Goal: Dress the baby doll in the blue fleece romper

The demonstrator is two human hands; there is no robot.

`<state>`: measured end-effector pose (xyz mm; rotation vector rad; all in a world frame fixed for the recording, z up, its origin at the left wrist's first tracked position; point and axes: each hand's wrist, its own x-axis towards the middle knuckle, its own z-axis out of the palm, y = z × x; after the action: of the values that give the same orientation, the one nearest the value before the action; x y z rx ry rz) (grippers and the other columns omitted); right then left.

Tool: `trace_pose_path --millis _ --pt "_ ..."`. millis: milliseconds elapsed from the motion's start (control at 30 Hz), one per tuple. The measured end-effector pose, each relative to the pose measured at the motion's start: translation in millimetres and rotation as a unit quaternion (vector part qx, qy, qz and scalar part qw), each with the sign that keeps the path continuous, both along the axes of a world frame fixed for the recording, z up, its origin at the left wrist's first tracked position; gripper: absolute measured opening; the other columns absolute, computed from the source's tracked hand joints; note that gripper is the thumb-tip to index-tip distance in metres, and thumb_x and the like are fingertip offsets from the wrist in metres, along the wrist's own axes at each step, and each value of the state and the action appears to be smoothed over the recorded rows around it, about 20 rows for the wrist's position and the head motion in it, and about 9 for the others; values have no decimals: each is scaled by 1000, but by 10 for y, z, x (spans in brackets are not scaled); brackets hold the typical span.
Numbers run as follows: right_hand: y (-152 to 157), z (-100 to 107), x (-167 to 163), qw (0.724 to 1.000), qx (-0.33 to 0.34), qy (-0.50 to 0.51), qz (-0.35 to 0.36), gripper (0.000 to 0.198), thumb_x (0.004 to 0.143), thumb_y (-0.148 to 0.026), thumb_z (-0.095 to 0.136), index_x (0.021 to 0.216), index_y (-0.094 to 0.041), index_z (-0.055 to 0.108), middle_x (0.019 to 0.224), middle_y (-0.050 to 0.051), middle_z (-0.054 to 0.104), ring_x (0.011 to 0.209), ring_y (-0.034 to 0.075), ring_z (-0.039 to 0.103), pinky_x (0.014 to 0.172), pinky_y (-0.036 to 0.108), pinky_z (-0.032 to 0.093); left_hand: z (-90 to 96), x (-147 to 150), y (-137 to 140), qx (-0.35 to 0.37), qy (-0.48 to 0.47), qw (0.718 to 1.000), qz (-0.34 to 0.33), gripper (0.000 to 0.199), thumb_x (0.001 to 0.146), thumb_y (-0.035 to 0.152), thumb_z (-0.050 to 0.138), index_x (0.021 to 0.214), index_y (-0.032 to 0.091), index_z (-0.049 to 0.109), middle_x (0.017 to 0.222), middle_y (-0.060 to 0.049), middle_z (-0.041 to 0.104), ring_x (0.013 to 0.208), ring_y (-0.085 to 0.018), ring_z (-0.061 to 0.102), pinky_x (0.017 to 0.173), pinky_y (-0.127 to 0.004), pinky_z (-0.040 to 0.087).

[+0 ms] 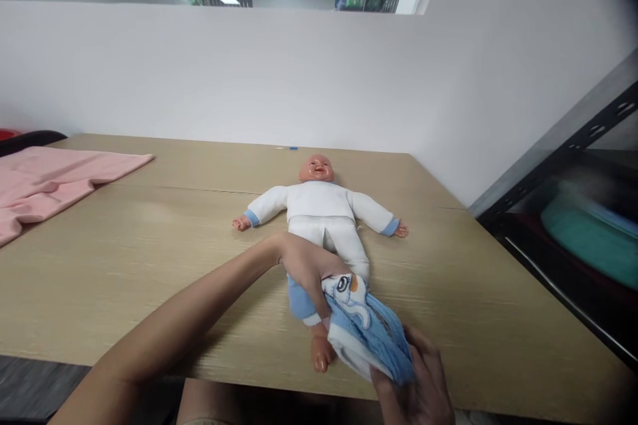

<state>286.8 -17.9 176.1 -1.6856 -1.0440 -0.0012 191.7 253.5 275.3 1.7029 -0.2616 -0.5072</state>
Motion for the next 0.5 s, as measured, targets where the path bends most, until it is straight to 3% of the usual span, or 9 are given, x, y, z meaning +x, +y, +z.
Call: trace_pose_path --millis 167,300,400,500 --pt "-29 -64 62 981 -54 185 35 37 99 -52 68 118 -22 80 137 12 73 124 33 73 95 37 64 46 -10 -85 -30 20 999 -36 38 71 27 98 101 13 79 94 -2 81 90 -22 76 92 -34 66" --pt "-8 82 3 951 -80 289 69 44 97 -57 69 124 -24 81 137 10 76 132 34 71 107 37 64 87 -23 -136 -15 59 998 -30 36 73 37 98 98 15 83 90 -1 81 86 -20 73 83 -30 65" --pt "12 208 -79 941 -83 323 63 47 96 -56 72 129 -23 79 138 11 77 137 34 69 113 38 61 79 -35 -164 20 70 997 15 41 67 45 101 90 18 83 81 2 79 78 -18 69 79 -30 63" --pt "25 265 -92 937 -89 327 81 45 90 -51 78 125 -23 81 128 11 81 132 36 72 111 40 62 55 -67 -182 48 44 998 26 40 71 48 98 90 18 81 83 1 78 80 -19 68 81 -31 61"
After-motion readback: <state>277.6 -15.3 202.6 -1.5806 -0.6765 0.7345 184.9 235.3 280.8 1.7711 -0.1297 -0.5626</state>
